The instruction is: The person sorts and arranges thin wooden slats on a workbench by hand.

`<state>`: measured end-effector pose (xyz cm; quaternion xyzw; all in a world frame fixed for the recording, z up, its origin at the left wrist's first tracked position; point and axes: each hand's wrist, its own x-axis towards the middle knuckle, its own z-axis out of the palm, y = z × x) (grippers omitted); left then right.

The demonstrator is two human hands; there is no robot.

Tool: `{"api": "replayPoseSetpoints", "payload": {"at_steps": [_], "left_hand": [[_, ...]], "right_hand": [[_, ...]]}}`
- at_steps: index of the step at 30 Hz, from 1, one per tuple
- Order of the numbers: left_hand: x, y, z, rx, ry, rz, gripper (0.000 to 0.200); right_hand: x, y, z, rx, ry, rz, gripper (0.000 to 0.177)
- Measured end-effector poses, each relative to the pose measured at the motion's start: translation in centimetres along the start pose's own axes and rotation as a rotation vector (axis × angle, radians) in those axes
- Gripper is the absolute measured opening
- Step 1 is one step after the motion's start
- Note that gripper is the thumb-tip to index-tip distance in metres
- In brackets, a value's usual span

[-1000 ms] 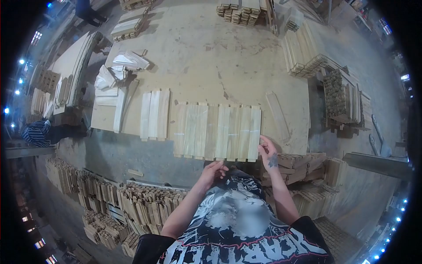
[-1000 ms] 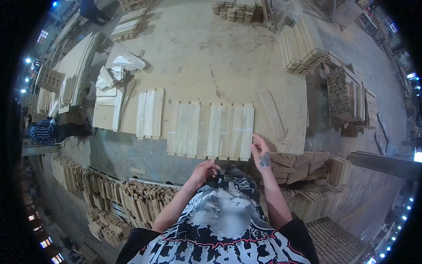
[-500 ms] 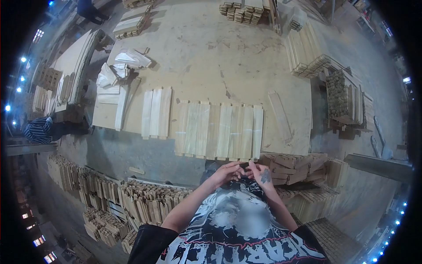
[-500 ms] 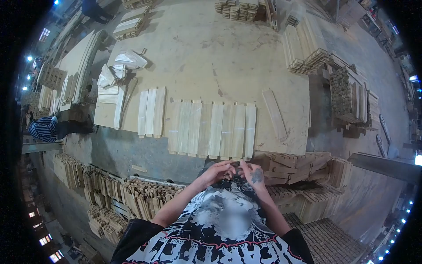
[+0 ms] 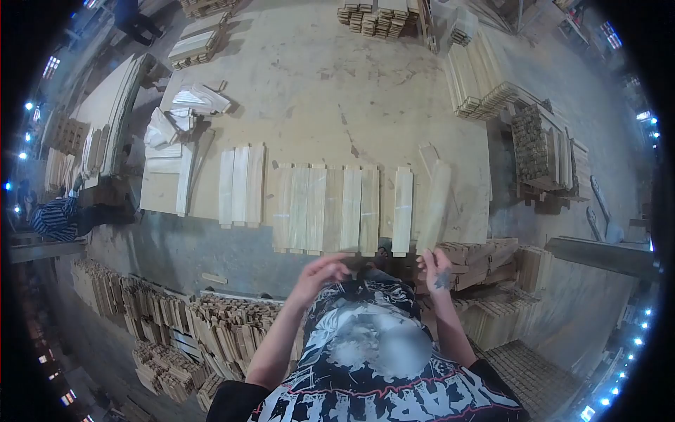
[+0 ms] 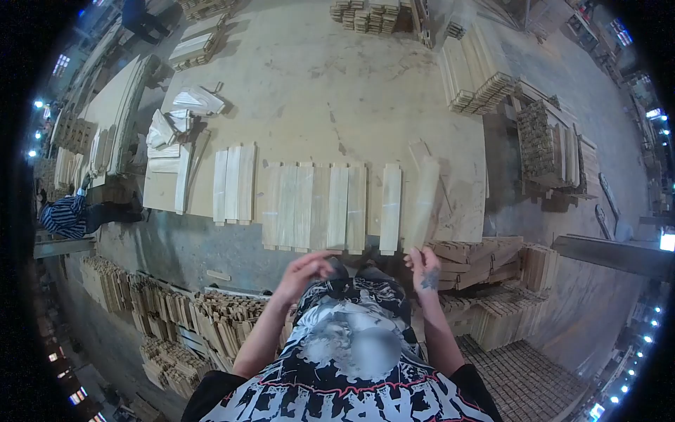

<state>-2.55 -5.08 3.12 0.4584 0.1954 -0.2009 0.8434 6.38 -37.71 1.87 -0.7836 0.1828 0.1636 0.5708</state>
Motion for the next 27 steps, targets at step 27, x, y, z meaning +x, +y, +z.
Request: {"api": "replayPoseSetpoints", "payload": {"at_steps": [27], "left_hand": [[1.7, 2.2, -8.9, 0.544, 0.764, 0.26, 0.03]], "right_hand": [[1.9, -0.3, 4.2, -0.249, -0.17, -0.056, 0.034]]}}
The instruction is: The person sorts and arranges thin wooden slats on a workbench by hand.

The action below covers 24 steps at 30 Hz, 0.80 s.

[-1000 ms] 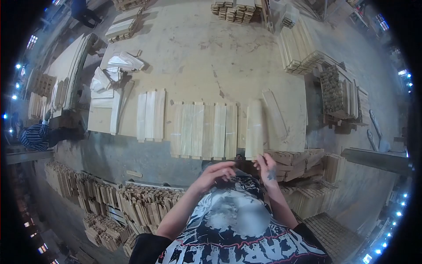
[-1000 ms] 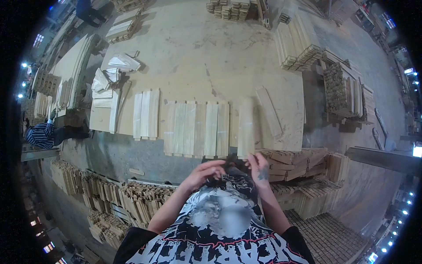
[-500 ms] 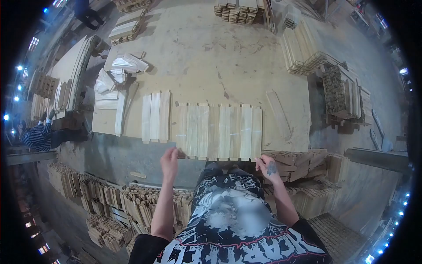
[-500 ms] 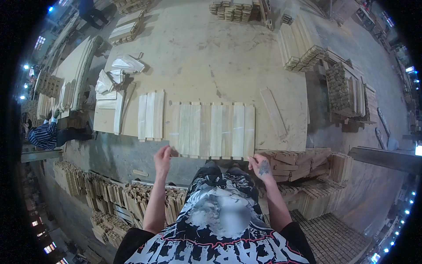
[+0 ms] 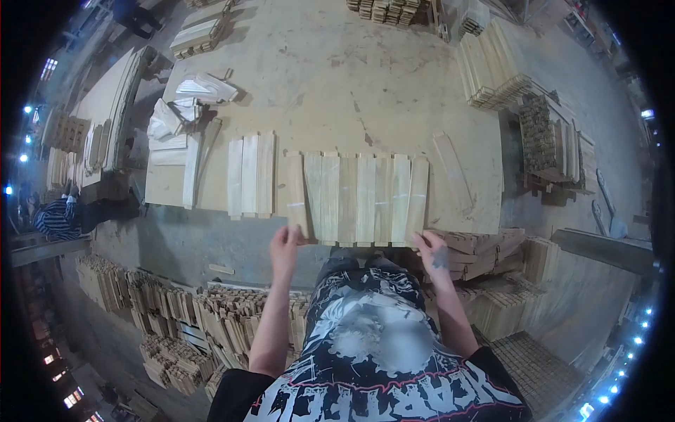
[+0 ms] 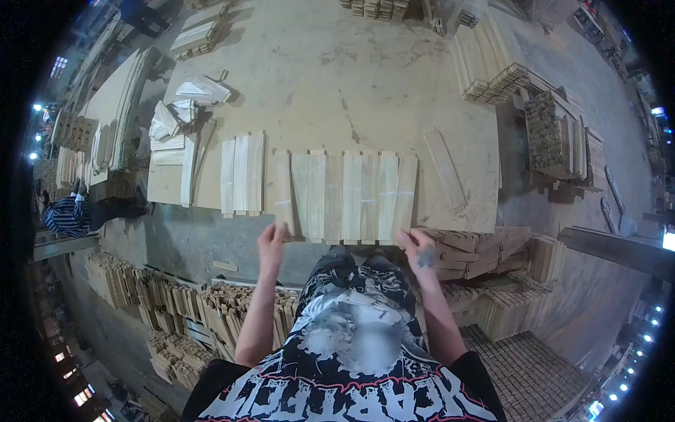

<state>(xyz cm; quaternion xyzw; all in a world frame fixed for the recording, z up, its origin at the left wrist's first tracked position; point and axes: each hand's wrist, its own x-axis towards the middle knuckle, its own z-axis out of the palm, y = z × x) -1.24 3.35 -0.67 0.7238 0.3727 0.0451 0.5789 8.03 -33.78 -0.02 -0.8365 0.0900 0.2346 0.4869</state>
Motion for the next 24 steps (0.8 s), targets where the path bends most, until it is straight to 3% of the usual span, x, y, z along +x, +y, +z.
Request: {"api": "replayPoseSetpoints", "payload": {"at_steps": [1, 4, 5, 8, 11, 12, 14, 17, 20, 24], "left_hand": [[0.2, -1.0, 0.9, 0.346, 0.089, 0.269, 0.032], [0.2, -0.8, 2.0, 0.019, -0.061, -0.12, 0.031], [0.0, -0.2, 1.8, -0.097, -0.095, -0.188, 0.03], [-1.2, 3.1, 1.0, -0.185, -0.094, -0.223, 0.031], [-0.9, -0.7, 2.8, 0.039, -0.09, -0.053, 0.033], [-1.1, -0.4, 3.5, -0.043, -0.13, -0.126, 0.034], [-1.2, 1.0, 4.8, -0.209, -0.211, -0.265, 0.036], [-2.1, 3.4, 4.1, -0.236, -0.221, -0.272, 0.038], [-2.7, 3.7, 4.6, -0.195, -0.243, -0.244, 0.039], [-2.6, 0.7, 7.6, -0.139, -0.24, -0.148, 0.039]], "right_hand": [[0.3, 0.0, 0.7, -0.161, 0.023, -0.071, 0.035], [0.5, -2.1, 3.1, 0.293, 0.046, 0.179, 0.04], [0.8, -1.5, 3.0, 0.318, 0.016, 0.227, 0.043], [-0.1, -2.9, 0.6, 0.188, -0.091, 0.22, 0.043], [0.1, -1.7, 2.2, -0.047, -0.064, 0.057, 0.047], [0.8, 0.0, 3.9, -0.04, -0.085, 0.042, 0.047], [0.4, -1.8, 5.8, 0.322, -0.091, 0.169, 0.049], [-0.2, -2.9, 4.8, 0.435, -0.169, 0.193, 0.052], [-0.6, -4.3, 4.1, 0.347, -0.189, 0.142, 0.056], [0.8, -3.4, 6.7, 0.014, -0.255, 0.008, 0.051]]}}
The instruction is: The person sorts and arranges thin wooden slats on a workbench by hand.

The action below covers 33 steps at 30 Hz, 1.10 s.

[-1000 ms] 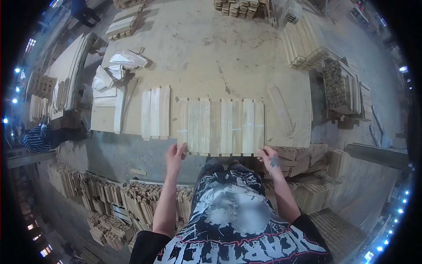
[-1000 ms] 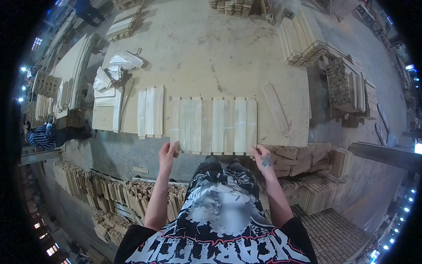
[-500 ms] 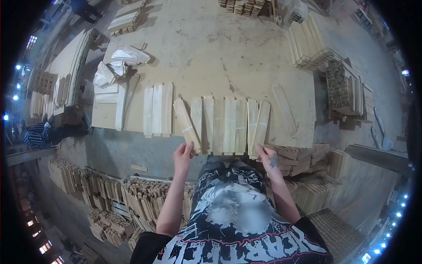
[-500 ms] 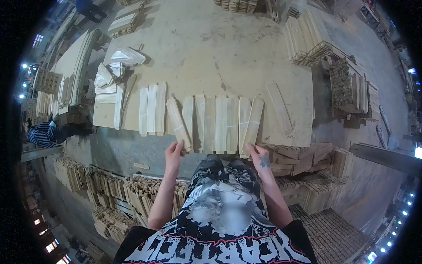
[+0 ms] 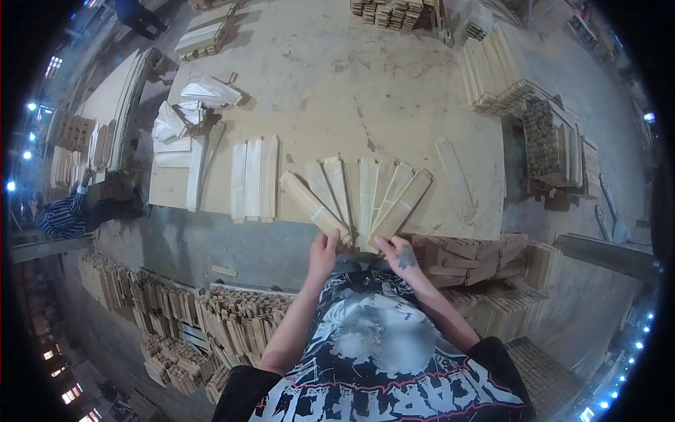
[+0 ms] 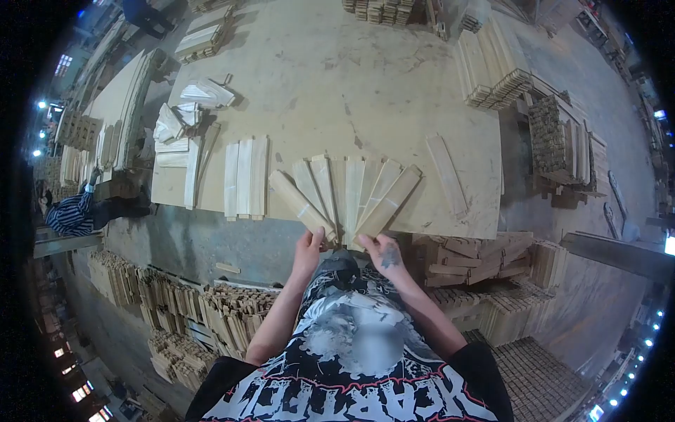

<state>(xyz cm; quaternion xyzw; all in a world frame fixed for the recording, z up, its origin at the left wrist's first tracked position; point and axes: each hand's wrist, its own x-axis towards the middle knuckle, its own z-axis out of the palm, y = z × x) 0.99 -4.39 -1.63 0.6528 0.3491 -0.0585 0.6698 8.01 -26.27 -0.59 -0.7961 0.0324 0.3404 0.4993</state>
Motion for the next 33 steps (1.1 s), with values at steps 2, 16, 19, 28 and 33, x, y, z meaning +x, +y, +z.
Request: {"api": "replayPoseSetpoints", "payload": {"at_steps": [2, 16, 19, 28, 33], "left_hand": [[-0.5, 0.9, 0.7, -0.041, -0.016, -0.01, 0.039], [-2.6, 7.0, 1.9, 0.878, 0.104, 0.309, 0.068], [-3.4, 8.3, 5.4, 0.842, 0.232, 0.385, 0.094], [-3.1, 6.9, 10.5, 1.071, 0.339, 0.155, 0.12], [-2.5, 6.6, 11.3, 1.011, 0.405, 0.143, 0.117]], "right_hand": [[0.3, 0.7, 1.5, -0.029, 0.044, -0.165, 0.047], [0.5, -1.2, -0.2, -0.173, -0.284, -0.127, 0.049], [0.4, 2.6, -1.5, 0.122, -0.204, -0.004, 0.049], [-0.1, 2.1, -3.4, 0.07, -0.128, -0.209, 0.044], [0.3, 0.9, -3.0, 0.228, -0.312, -0.059, 0.048]]}}
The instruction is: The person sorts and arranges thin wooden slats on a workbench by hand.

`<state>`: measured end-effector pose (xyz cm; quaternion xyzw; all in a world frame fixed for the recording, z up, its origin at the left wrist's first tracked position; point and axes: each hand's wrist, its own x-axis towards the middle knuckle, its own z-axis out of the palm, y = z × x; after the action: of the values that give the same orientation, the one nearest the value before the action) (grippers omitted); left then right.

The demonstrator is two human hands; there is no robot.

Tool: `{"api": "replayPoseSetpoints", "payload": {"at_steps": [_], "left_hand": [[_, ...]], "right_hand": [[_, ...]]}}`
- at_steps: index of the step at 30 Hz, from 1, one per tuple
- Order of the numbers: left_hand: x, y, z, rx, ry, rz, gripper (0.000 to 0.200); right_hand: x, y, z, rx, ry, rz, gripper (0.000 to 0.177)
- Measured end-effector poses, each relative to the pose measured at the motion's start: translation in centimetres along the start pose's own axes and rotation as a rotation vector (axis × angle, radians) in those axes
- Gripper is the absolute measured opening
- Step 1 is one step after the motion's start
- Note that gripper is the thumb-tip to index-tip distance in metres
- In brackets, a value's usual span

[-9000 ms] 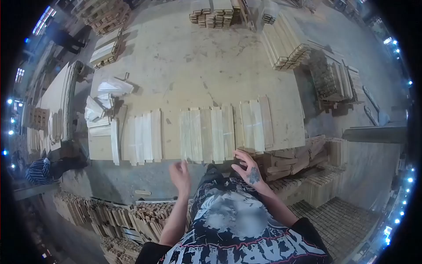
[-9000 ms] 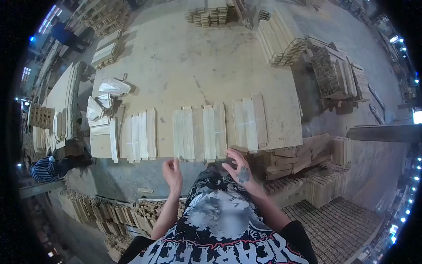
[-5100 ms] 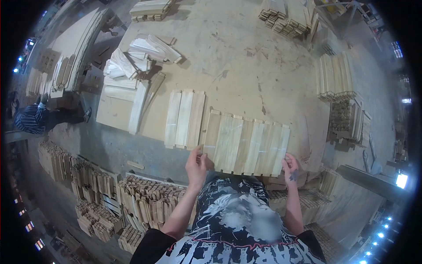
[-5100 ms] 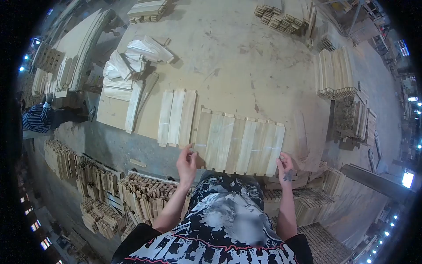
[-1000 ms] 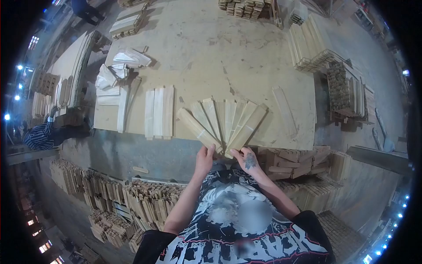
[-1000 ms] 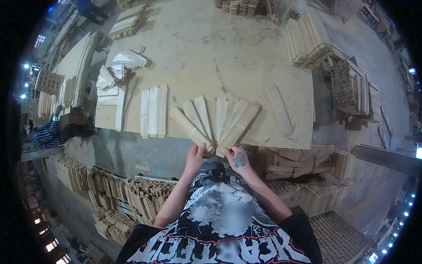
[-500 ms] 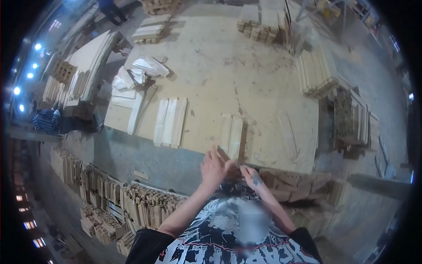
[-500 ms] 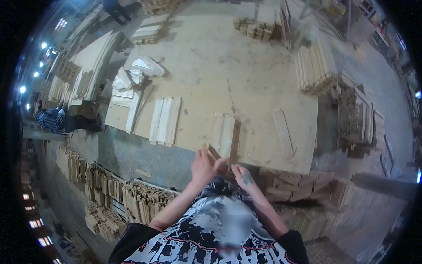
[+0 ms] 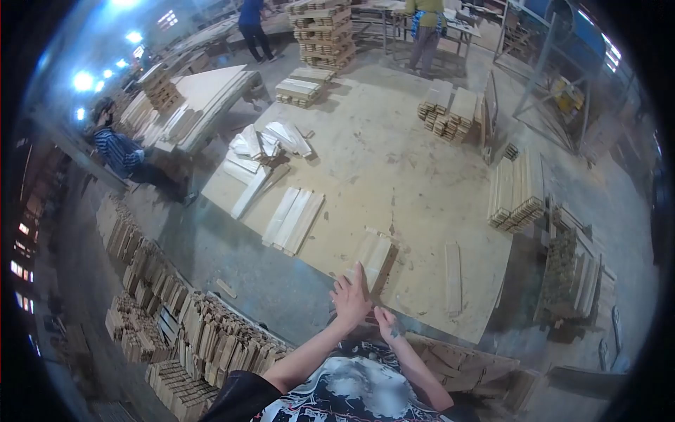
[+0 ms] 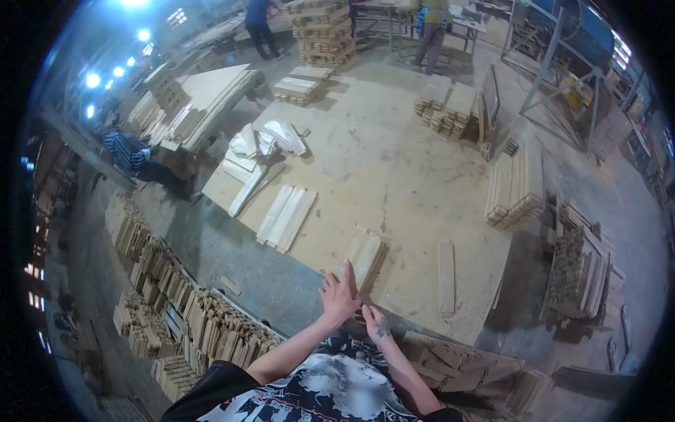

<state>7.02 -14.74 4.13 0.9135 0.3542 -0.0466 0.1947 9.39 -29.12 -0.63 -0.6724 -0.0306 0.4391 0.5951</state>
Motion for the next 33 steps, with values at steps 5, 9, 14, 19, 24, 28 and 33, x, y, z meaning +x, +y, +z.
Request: {"api": "replayPoseSetpoints", "payload": {"at_steps": [5, 9, 14, 19, 24, 28, 33], "left_hand": [[-0.3, -1.2, -1.1, -0.054, -0.03, 0.046, 0.116], [-1.4, -4.1, -2.4, -0.303, -0.194, 0.082, 0.118], [-2.3, -8.2, -4.7, -1.031, -0.618, 0.218, 0.115], [-1.5, -14.6, -8.0, -0.967, -0.713, 0.361, 0.11], [1.4, -19.9, -18.2, -1.005, -0.681, 0.528, 0.097], [3.4, -23.3, -18.1, -1.785, -0.444, 0.169, 0.099], [4.6, -23.2, -22.4, -2.246, -0.445, 0.03, 0.111]], "right_hand": [[0.6, -0.4, 1.1, -0.176, 0.076, -0.023, 0.059], [1.0, -1.7, 2.2, 0.29, -0.039, 0.145, 0.058], [0.9, -3.7, 4.9, 0.636, -0.139, 0.055, 0.056], [2.1, -5.5, 9.8, 0.662, -0.071, 0.034, 0.059], [1.5, -13.3, 18.8, 0.501, 0.104, -0.323, 0.067], [1.1, -19.8, 25.1, 0.349, 0.145, -0.672, 0.079], [1.9, -22.6, 30.7, 0.177, 0.104, -0.896, 0.092]]}}
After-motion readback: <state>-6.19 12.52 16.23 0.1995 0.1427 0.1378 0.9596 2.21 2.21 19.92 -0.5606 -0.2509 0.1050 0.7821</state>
